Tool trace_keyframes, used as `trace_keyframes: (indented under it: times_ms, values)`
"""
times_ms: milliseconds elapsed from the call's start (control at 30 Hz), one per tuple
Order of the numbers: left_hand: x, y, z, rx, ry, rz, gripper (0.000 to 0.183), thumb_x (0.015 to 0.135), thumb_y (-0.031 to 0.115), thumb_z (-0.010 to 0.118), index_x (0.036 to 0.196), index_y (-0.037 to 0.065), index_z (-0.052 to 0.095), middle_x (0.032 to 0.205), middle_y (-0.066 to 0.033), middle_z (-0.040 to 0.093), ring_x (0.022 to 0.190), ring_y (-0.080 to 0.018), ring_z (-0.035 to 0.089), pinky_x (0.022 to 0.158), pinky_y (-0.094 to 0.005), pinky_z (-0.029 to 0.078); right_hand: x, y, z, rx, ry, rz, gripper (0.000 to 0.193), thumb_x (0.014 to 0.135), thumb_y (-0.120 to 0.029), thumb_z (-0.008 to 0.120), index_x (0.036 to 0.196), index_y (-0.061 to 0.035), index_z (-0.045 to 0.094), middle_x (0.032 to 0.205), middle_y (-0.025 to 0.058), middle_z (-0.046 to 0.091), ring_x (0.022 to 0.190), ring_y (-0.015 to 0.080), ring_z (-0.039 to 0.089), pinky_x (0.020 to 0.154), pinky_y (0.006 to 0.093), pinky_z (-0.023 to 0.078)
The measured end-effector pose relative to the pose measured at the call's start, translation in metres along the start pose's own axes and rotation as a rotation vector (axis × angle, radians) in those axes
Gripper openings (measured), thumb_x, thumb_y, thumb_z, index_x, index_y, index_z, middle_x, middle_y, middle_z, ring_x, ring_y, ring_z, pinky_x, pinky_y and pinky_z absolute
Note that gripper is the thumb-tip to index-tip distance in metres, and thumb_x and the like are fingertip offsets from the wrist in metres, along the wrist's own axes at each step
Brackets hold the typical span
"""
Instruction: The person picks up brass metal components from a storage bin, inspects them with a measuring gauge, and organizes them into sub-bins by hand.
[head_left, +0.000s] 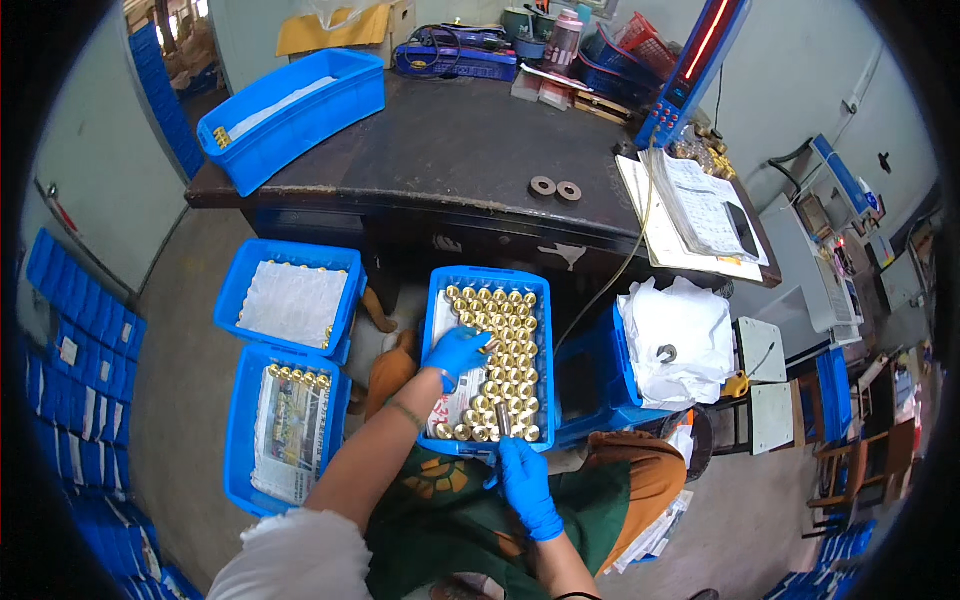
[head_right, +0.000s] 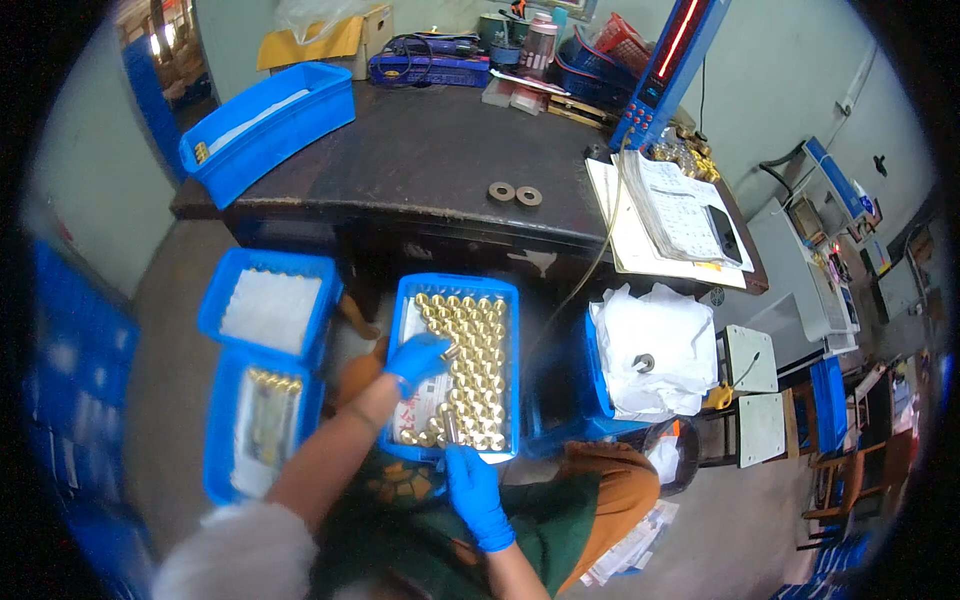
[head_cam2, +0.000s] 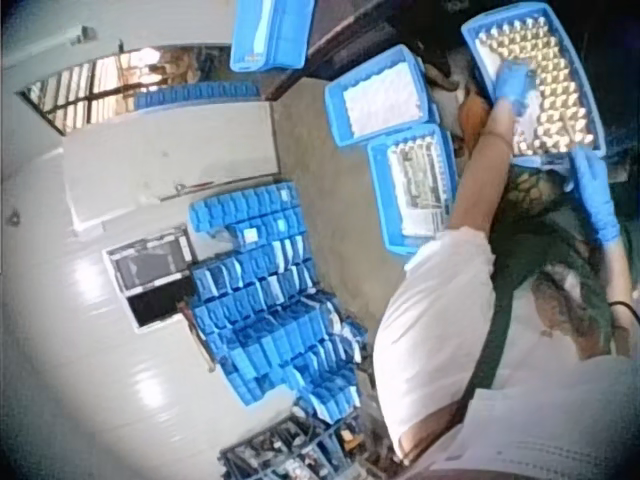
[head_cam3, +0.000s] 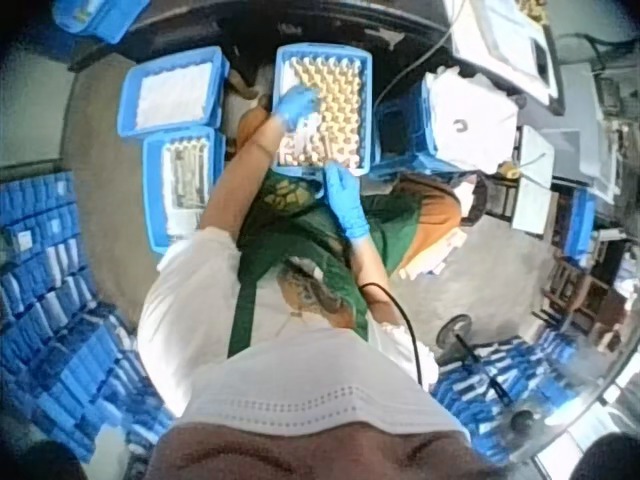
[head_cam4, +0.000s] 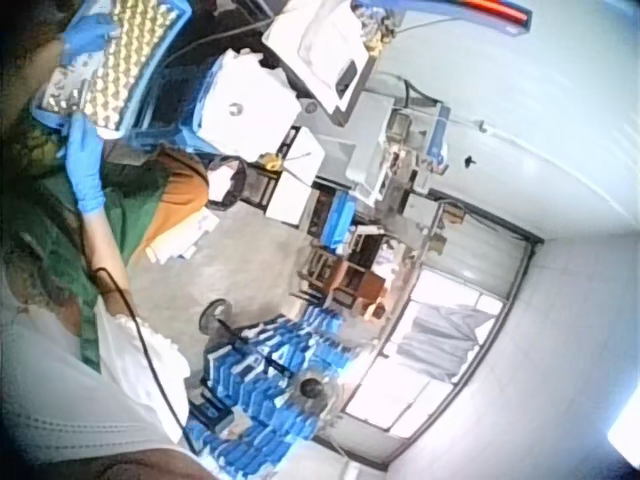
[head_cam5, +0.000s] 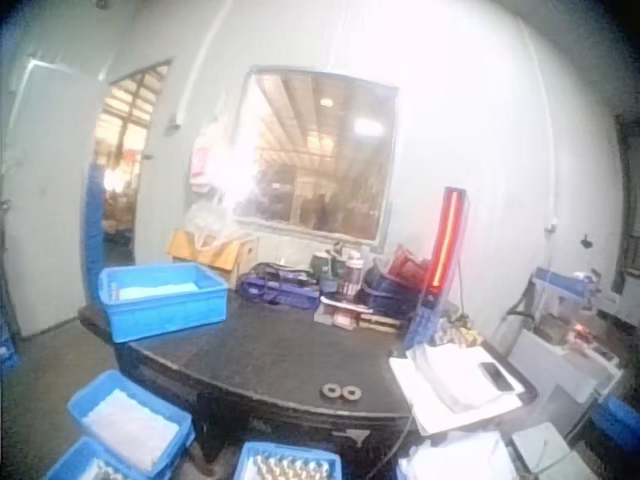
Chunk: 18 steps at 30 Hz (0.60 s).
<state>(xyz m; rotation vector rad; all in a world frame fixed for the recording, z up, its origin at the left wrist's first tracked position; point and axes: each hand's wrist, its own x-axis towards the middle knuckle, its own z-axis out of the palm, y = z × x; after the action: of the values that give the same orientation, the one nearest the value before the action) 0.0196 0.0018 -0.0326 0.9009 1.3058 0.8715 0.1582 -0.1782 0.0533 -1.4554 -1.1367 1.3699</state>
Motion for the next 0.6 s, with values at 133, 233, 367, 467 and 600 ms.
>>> trace_keyframes:
  times_ms: [133, 233, 367, 467, 600]
  values:
    - [-0.093, 0.057, 0.010, -0.731, -0.382, -0.110, 0.040, 0.086, 0.017, 0.054, 0.121, 0.000, 0.044, 0.112, -0.0121, 0.053, 0.102, -0.0229, 0.054, 0.088, -0.0350, 0.047, 0.013, -0.026, 0.005, 0.091, -0.031, 0.050, 0.033, 0.093, -0.029, 0.043, 0.073, -0.0042, 0.052, 0.051, 0.0030, 0.050, 0.040, 0.0110, 0.049, 0.038, 0.0221, 0.036]
    - [-0.133, 0.085, 0.010, -0.842, -0.520, -0.080, 0.033, 0.089, 0.011, 0.048, 0.119, -0.002, 0.042, 0.112, -0.0099, 0.053, 0.100, -0.0193, 0.055, 0.087, -0.0319, 0.046, 0.009, -0.056, 0.013, 0.186, -0.039, 0.096, 0.034, 0.093, -0.029, 0.043, 0.073, -0.0045, 0.052, 0.051, 0.0033, 0.051, 0.040, 0.0107, 0.049, 0.037, 0.0221, 0.035]
    - [-0.152, 0.092, 0.006, -0.494, -0.410, -0.082, 0.031, 0.087, 0.004, 0.047, 0.118, 0.000, 0.042, 0.108, -0.0098, 0.054, 0.097, -0.0165, 0.055, 0.081, -0.0278, 0.047, 0.001, -0.043, 0.020, 0.009, 0.064, -0.044, 0.024, 0.090, -0.021, 0.049, 0.080, 0.0001, 0.057, 0.062, 0.0089, 0.059, 0.050, 0.0161, 0.056, 0.048, 0.0266, 0.044]
    - [-0.170, 0.093, 0.010, -0.392, -0.282, -0.029, 0.036, 0.081, -0.001, 0.056, 0.116, -0.001, 0.046, 0.104, -0.0092, 0.056, 0.091, -0.0162, 0.056, 0.078, -0.0274, 0.048, -0.006, -0.035, 0.026, -0.529, 0.225, -0.326, 0.014, 0.081, -0.008, 0.058, 0.092, 0.0000, 0.059, 0.078, 0.0182, 0.062, 0.066, 0.0287, 0.062, 0.059, 0.0359, 0.047]
    - [-0.186, 0.097, 0.018, -0.318, -0.196, 0.198, 0.029, 0.078, 0.004, 0.062, 0.106, 0.000, 0.055, 0.102, -0.0088, 0.057, 0.090, -0.0141, 0.056, 0.079, -0.0262, 0.048, -0.005, -0.030, 0.028, -0.506, 0.282, -0.555, 0.013, 0.083, -0.020, 0.058, 0.084, -0.0064, 0.057, 0.062, 0.0146, 0.060, 0.051, 0.0283, 0.060, 0.046, 0.0356, 0.046]
